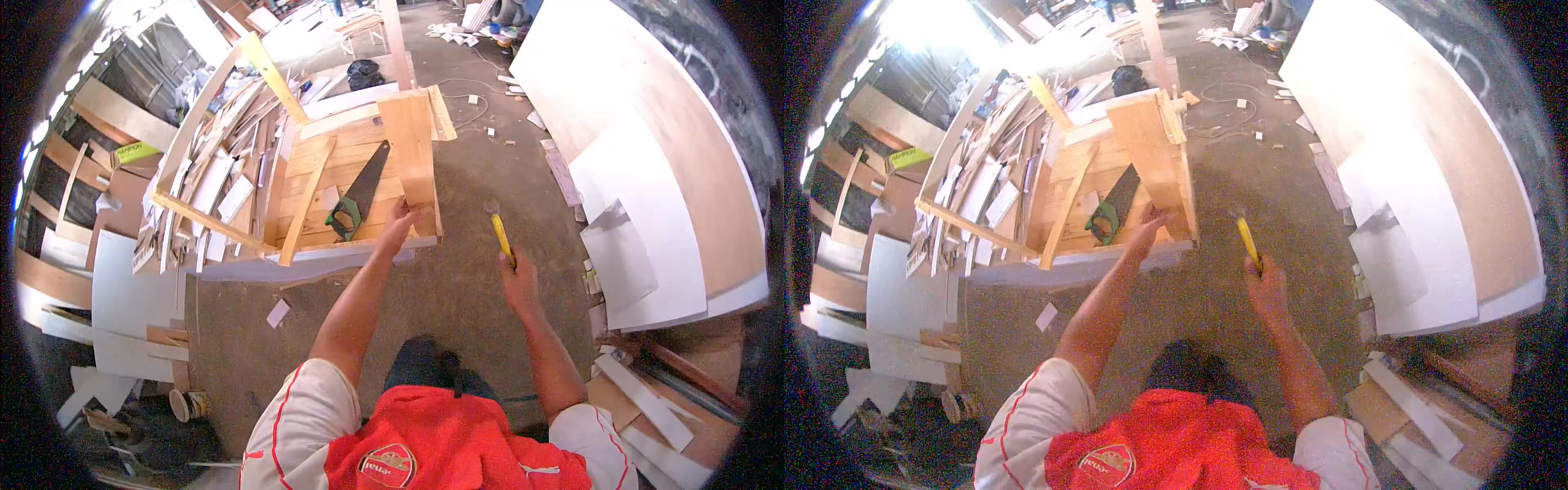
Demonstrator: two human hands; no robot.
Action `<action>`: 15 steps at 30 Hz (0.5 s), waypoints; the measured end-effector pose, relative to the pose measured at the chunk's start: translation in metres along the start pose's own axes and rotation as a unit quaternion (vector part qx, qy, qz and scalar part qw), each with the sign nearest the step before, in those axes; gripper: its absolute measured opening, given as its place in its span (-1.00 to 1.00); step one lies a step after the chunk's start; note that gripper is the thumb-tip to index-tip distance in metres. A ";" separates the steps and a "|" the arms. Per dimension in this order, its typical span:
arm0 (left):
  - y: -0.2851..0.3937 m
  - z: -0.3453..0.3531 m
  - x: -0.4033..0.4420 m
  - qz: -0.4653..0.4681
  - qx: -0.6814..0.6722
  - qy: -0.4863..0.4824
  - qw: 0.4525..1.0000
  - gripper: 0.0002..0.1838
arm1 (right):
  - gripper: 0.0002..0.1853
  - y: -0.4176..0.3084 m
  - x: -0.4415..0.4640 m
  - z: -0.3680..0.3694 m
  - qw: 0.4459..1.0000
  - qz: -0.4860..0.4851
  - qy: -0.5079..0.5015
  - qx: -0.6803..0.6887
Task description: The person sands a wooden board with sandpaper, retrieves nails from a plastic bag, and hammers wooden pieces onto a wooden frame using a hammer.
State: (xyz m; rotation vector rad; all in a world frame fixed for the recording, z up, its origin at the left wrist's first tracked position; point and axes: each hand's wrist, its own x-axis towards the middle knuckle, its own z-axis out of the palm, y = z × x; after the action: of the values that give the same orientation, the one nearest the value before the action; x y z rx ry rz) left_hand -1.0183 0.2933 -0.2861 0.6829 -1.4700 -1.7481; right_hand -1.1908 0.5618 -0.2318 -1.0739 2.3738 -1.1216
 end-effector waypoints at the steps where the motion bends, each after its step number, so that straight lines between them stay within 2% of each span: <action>1: 0.003 0.003 -0.001 0.012 -0.016 0.016 1.000 -0.49 | -0.53 -0.009 0.006 -0.005 1.000 0.001 -0.018 0.009; 4: 0.005 -0.002 0.008 0.078 0.022 0.017 0.997 -0.48 | -0.52 -0.028 0.033 -0.012 0.998 -0.006 -0.049 0.026; 7: 0.005 -0.012 0.017 0.066 0.064 0.032 0.995 -0.33 | -0.52 -0.032 0.072 0.001 0.998 -0.024 -0.056 0.032; 10: -0.001 -0.015 0.019 0.068 0.029 0.030 0.997 -0.16 | -0.53 -0.040 0.107 0.014 0.995 -0.030 -0.081 0.040; 12: -0.017 -0.020 0.024 0.027 -0.024 0.097 0.995 -0.12 | -0.55 -0.037 0.145 0.031 0.994 -0.067 -0.080 0.018; 15: -0.042 -0.008 0.016 -0.020 -0.046 0.210 0.976 -0.10 | -0.61 -0.060 0.178 0.033 0.991 -0.067 -0.115 0.005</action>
State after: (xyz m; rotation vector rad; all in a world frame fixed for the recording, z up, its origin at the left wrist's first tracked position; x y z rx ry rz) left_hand -1.0296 0.2784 -0.3279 0.9703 -1.0866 -1.5690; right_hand -1.2627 0.3881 -0.2004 -1.2997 2.1432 -0.9900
